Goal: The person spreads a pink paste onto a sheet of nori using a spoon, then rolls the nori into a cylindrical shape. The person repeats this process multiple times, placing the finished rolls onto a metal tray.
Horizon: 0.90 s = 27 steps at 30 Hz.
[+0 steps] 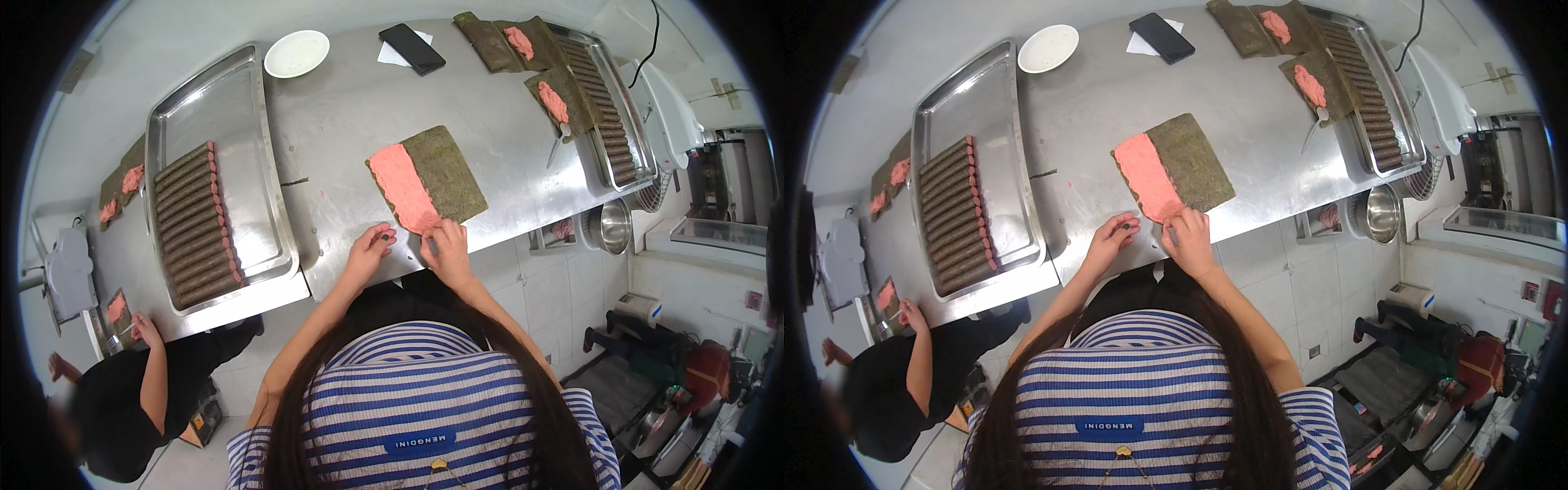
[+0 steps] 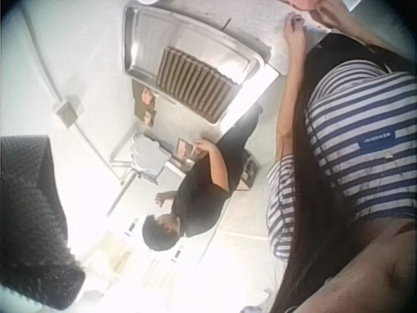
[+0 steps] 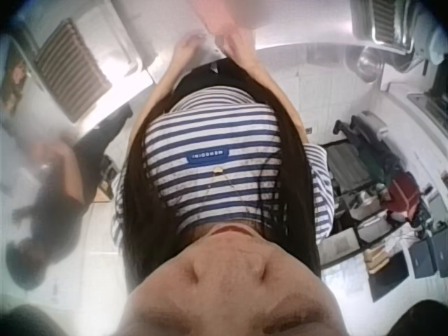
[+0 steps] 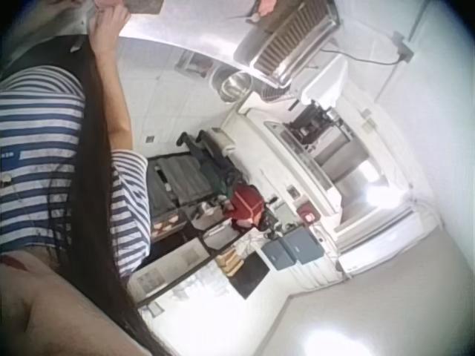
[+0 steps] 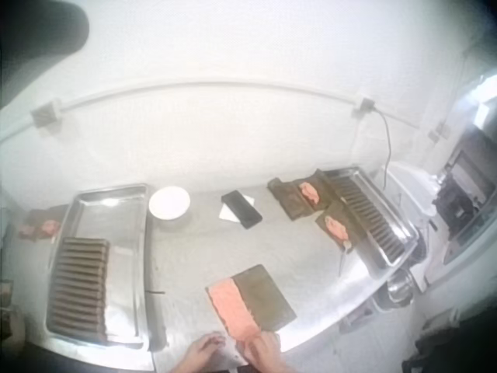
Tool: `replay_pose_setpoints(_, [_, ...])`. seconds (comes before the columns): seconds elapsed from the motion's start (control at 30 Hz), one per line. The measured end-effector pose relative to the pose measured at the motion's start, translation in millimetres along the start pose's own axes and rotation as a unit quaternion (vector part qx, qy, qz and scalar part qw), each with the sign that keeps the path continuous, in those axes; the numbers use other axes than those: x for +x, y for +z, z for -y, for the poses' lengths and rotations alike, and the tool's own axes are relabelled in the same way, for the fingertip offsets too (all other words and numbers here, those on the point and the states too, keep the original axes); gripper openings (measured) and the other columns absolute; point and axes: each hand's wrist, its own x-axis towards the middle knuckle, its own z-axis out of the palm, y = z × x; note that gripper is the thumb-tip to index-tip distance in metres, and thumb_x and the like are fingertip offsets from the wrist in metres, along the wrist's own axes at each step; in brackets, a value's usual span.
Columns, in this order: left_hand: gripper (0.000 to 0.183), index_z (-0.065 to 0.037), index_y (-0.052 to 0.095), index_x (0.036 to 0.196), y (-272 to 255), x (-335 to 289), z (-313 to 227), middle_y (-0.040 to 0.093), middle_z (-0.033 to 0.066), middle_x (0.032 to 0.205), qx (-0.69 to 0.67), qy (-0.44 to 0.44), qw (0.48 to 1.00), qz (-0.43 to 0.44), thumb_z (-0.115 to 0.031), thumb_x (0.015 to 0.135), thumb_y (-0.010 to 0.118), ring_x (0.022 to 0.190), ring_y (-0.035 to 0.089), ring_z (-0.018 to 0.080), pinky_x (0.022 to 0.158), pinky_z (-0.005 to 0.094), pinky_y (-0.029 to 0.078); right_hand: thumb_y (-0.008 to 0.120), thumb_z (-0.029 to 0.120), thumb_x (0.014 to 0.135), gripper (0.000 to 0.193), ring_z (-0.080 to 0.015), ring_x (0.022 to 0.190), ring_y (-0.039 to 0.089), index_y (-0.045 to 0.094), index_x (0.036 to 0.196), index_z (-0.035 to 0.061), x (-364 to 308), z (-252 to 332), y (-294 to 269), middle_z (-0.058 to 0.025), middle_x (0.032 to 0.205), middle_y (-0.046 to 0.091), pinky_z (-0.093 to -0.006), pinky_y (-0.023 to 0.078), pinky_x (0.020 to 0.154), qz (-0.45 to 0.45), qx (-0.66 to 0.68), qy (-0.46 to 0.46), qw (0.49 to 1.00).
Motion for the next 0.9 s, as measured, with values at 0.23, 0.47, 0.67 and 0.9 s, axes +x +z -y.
replay_pose_setpoints(0.23, [0.043,0.005,0.033,0.136,7,43,-13,0.047,0.016,0.131,-0.159,0.005,0.987,-0.019,-0.006,0.096,0.043,0.121,0.051,0.0265,0.102,0.0349,0.043,0.069,0.005,0.069,0.021,-0.0253,0.09,0.056,0.058,0.086,0.0085,-16,-5,1,-0.0056,0.091,0.056,-0.0365,0.037,0.078,-0.078,0.111,0.152,0.979])
replay_pose_setpoints(0.47, [0.054,-0.006,0.023,0.143,15,57,-38,0.045,0.0162,0.13,-0.015,-0.023,0.998,-0.059,-0.01,0.094,0.047,0.105,0.058,0.0271,0.092,0.038,0.05,0.07,0.013,0.075,0.021,-0.027,0.091,0.054,0.058,0.091,0.0074,-6,11,-24,-0.0074,0.095,0.055,-0.0383,0.038,0.079,-0.096,0.055,0.07,0.991])
replay_pose_setpoints(0.67, [0.063,-0.011,0.018,0.146,31,55,-74,0.05,0.0187,0.126,0.115,-0.062,0.99,-0.043,-0.013,0.09,0.048,0.09,0.065,0.0286,0.082,0.0374,0.055,0.062,0.016,0.076,0.014,-0.0249,0.086,0.053,0.054,0.084,0.0072,-10,23,-14,-0.0075,0.089,0.051,-0.0357,0.043,0.075,0.06,0.022,-0.12,0.991])
replay_pose_setpoints(0.9, [0.063,-0.005,0.015,0.146,48,61,-82,0.05,0.0228,0.126,0.166,-0.033,0.985,-0.026,-0.01,0.091,0.045,0.095,0.067,0.0315,0.081,0.0366,0.056,0.054,0.017,0.075,0.019,-0.0244,0.091,0.054,0.059,0.083,0.0007,-1,27,10,-0.0102,0.095,0.055,-0.0343,0.043,0.08,0.071,-0.115,-0.204,0.97])
